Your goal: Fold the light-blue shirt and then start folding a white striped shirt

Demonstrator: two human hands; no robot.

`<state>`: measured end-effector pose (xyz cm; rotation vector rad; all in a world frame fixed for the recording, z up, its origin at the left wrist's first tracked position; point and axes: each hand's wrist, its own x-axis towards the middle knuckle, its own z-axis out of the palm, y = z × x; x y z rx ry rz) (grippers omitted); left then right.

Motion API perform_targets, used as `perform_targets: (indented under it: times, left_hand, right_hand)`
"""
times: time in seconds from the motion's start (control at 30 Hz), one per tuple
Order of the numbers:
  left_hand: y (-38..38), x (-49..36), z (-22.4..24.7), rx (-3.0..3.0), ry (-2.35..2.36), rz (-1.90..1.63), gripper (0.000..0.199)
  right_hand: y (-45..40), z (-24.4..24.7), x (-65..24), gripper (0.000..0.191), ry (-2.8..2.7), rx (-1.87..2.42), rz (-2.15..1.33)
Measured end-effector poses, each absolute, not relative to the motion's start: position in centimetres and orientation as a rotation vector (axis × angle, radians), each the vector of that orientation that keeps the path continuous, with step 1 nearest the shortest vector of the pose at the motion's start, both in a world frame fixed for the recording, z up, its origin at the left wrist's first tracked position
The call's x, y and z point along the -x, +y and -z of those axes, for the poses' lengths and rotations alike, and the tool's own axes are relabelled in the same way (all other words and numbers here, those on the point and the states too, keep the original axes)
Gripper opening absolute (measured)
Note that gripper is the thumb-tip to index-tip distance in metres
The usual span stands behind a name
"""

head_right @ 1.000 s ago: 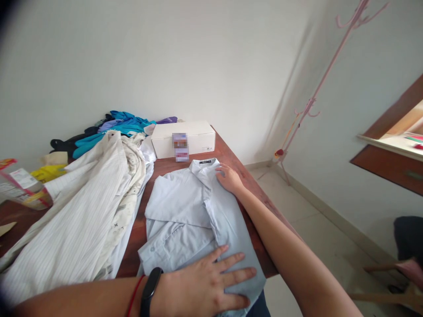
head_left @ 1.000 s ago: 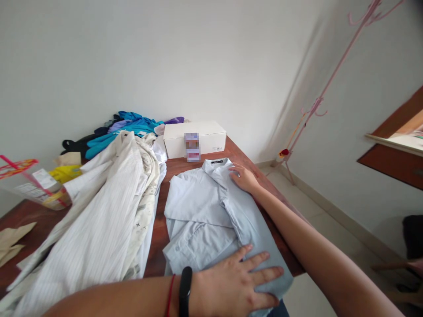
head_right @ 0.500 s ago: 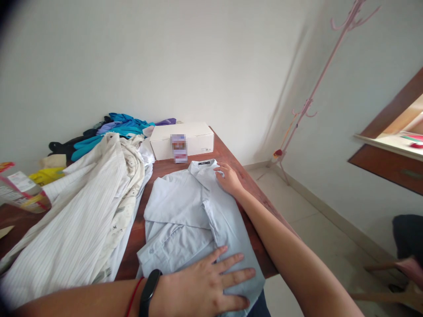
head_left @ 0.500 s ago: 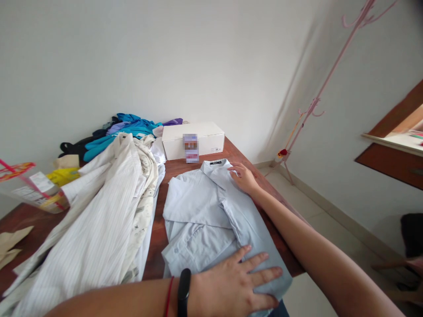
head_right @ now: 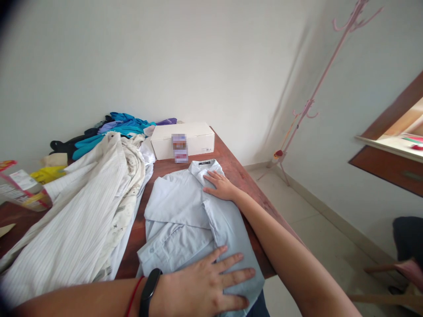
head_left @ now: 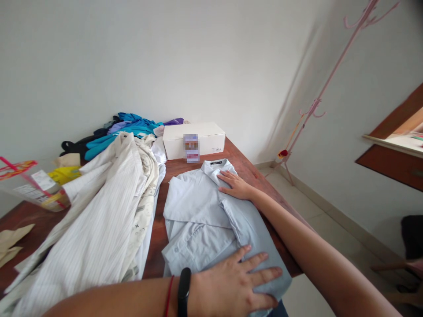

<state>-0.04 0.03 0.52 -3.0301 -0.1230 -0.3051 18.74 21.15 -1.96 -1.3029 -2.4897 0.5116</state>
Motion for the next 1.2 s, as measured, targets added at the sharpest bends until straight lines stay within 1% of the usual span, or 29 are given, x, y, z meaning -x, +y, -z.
perform_targets:
  times: [0.07, 0.5, 1.2]
  left_hand:
    - [0.00, 0.03, -0.59, 3.030, -0.130, 0.303, 0.042]
    - [-0.10, 0.00, -0.43, 3.018, -0.164, 0.337, 0.042]
    - [-0.05, 0.07, -0.09, 3.014, -0.144, 0.346, 0.043]
  right_hand:
    - [21.19, 2.12, -18.57, 0.079, -2.518, 1.350, -0.492]
    - [21.36, 2.81, -18.31, 0.083, -2.538, 1.393, -0.432]
    - [21.00, 3.02, -18.09, 0.072, -2.521, 1.387, -0.307]
